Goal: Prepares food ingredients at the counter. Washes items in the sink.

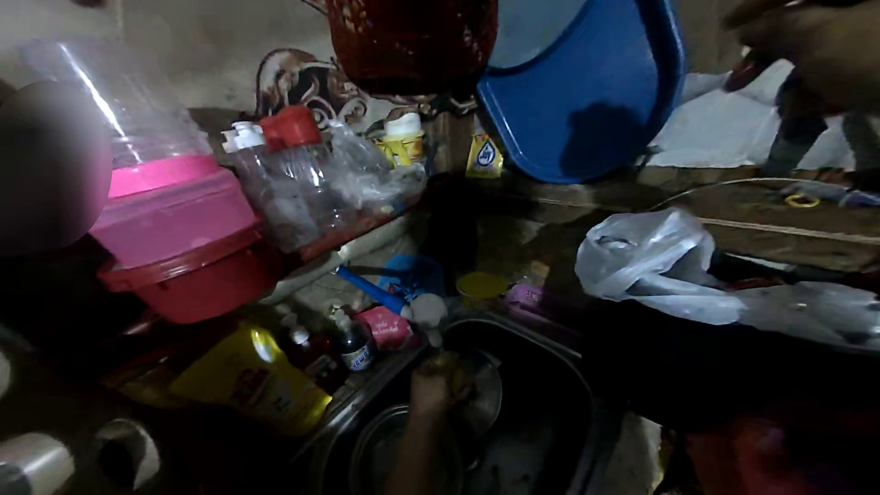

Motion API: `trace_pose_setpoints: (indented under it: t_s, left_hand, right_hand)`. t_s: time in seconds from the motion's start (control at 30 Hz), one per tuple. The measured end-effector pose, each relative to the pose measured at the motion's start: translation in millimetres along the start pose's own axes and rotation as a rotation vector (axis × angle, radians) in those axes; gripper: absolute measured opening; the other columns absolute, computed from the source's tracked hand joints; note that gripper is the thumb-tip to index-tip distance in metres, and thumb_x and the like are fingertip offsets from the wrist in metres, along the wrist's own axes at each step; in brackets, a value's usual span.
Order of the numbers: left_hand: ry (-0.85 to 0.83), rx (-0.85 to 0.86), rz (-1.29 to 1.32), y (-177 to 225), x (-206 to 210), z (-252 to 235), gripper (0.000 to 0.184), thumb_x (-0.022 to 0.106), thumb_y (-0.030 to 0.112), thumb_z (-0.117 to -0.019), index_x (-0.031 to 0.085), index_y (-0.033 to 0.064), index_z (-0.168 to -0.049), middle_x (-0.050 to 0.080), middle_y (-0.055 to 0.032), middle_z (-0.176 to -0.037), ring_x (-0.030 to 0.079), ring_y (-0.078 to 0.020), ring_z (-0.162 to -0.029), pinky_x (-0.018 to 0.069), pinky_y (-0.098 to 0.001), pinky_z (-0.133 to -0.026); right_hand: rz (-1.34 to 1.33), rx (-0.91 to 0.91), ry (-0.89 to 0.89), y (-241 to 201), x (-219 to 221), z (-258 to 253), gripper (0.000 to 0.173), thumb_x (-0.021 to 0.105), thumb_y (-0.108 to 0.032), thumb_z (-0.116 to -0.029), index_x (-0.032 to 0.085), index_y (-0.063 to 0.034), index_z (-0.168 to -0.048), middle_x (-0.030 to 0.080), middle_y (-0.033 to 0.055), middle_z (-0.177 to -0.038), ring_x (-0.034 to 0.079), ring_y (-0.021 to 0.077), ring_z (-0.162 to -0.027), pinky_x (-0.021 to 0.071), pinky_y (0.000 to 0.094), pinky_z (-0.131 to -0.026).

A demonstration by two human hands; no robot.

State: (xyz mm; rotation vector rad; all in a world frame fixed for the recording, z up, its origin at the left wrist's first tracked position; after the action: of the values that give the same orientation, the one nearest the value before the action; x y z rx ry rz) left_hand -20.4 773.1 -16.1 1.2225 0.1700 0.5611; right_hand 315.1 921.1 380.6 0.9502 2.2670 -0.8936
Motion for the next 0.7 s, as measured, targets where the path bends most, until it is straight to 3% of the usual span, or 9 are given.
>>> trace_pose_setpoints:
  t_s: [0.03, 0.07, 0.13, 0.23, 0.33, 0.43, 0.5, 0.6, 0.7]
  left_hand:
    - [-0.004, 0.035, -0.069, 4.3, -0.7, 0.7, 0.025, 0.054, 0.008, -0.1047, 0.06, -0.003, -0.126, 0.071, -0.017, -0.102, 0.072, -0.0236, -0.084, 0.063, -0.0386, -0.073]
    - [-0.007, 0.067, -0.144, 11.0, -1.0, 3.7, 0.023, 0.054, 0.008, -0.1047, 0.061, -0.0029, -0.124, 0.07, -0.0151, -0.1, 0.071, -0.0207, -0.083, 0.0619, -0.0368, -0.074]
    - [-0.01, 0.118, -0.257, 25.0, -4.2, 8.8, 0.022, 0.056, 0.009, -0.103, 0.063, -0.0012, -0.122, 0.068, -0.0132, -0.098, 0.068, -0.0185, -0.083, 0.0595, -0.0367, -0.075]
    - [-0.055, 0.147, -0.352, 36.7, -19.0, 16.5, 0.03, 0.058, 0.021, -0.1041, 0.062, 0.006, -0.129, 0.069, -0.0112, -0.104, 0.067, -0.0193, -0.088, 0.0575, -0.0393, -0.079]
    - [-0.106, 0.173, -0.287, 47.8, -39.0, 20.3, 0.044, 0.042, 0.039, -0.1099, 0.058, 0.0088, -0.137, 0.068, -0.0104, -0.118, 0.065, -0.0194, -0.105, 0.0546, -0.0419, -0.093]
    - [-0.01, 0.124, 0.084, 40.3, -62.8, 10.8, 0.062, 0.029, 0.061, -0.1061, 0.06, 0.0104, -0.122, 0.066, -0.0072, -0.093, 0.065, -0.0183, -0.082, 0.0578, -0.0397, -0.073]
    - [0.124, 0.097, 0.262, 35.5, -78.2, 8.7, 0.065, 0.029, 0.066, -0.1037, 0.06, 0.0106, -0.117, 0.064, -0.0083, -0.088, 0.064, -0.0207, -0.076, 0.0566, -0.0416, -0.066]
    - [0.312, 0.084, 0.285, 38.4, -92.2, 13.9, 0.055, 0.034, 0.054, -0.1084, 0.058, 0.0074, -0.126, 0.064, -0.0134, -0.103, 0.064, -0.0258, -0.089, 0.0563, -0.048, -0.076]
    - [0.434, 0.123, 0.233, 39.9, -95.6, 18.2, 0.05, 0.039, 0.046, -0.1095, 0.06, 0.0044, -0.126, 0.065, -0.0151, -0.105, 0.065, -0.0255, -0.09, 0.0568, -0.0463, -0.079]
  right_hand:
    - [-0.196, -0.065, -0.081, -33.9, 11.1, 21.3, 0.023, 0.057, -0.034, -0.1037, 0.066, -0.0183, -0.118, 0.071, -0.003, -0.083, 0.055, 0.0016, -0.043, 0.0485, 0.0246, -0.036]
    - [-0.346, -0.093, -0.144, -63.1, 25.4, 43.9, 0.021, 0.056, -0.034, -0.1052, 0.065, -0.0181, -0.116, 0.072, -0.0059, -0.082, 0.058, -0.0009, -0.044, 0.0512, 0.0213, -0.038]
    - [-0.47, -0.104, -0.17, -104.1, 60.7, 85.4, 0.024, 0.054, -0.036, -0.1059, 0.068, -0.0168, -0.112, 0.071, -0.0082, -0.08, 0.065, 0.001, -0.054, 0.0585, 0.0234, -0.047]
    - [-0.346, -0.026, -0.342, -133.0, 129.5, 137.7, 0.033, 0.051, -0.04, -0.1064, 0.066, -0.0103, -0.106, 0.063, 0.0019, -0.081, 0.064, 0.0147, -0.069, 0.0546, 0.0404, -0.062]
    - [-0.185, 0.066, -0.568, -121.6, 214.9, 177.1, 0.049, 0.054, -0.05, -0.1042, 0.067, -0.0027, -0.103, 0.066, 0.0171, -0.084, 0.067, 0.0355, -0.08, 0.0533, 0.062, -0.071]
    - [-0.342, 0.251, -0.754, -95.7, 295.1, 211.7, 0.052, 0.054, -0.049, -0.1048, 0.068, 0.0006, -0.103, 0.069, 0.018, -0.089, 0.068, 0.0347, -0.083, 0.0539, 0.0605, -0.077]
    - [-0.456, 0.371, -0.813, -83.8, 337.5, 233.8, 0.051, 0.056, -0.05, -0.1036, 0.068, -0.0003, -0.106, 0.069, 0.0157, -0.086, 0.067, 0.0299, -0.073, 0.057, 0.0539, -0.07]
    - [-0.509, 0.418, -0.991, -87.3, 376.1, 252.7, 0.049, 0.061, -0.046, -0.1023, 0.064, -0.0002, -0.118, 0.069, 0.0171, -0.09, 0.068, 0.0275, -0.073, 0.0587, 0.0481, -0.073]
    - [-0.567, 0.366, -0.98, -99.1, 384.7, 251.2, 0.036, 0.065, -0.037, -0.102, 0.068, -0.0028, -0.115, 0.07, 0.0158, -0.094, 0.068, 0.0259, -0.079, 0.0577, 0.0471, -0.076]
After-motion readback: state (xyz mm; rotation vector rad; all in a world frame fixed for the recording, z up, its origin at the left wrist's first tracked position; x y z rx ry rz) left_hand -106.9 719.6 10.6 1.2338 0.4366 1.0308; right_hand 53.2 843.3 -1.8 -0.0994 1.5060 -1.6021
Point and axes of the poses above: each hand's wrist, its own z-axis away from the middle knuckle, its own x-axis out of the palm, y = z × x, the point moved 6 cm from there along -z, towards the middle knuckle
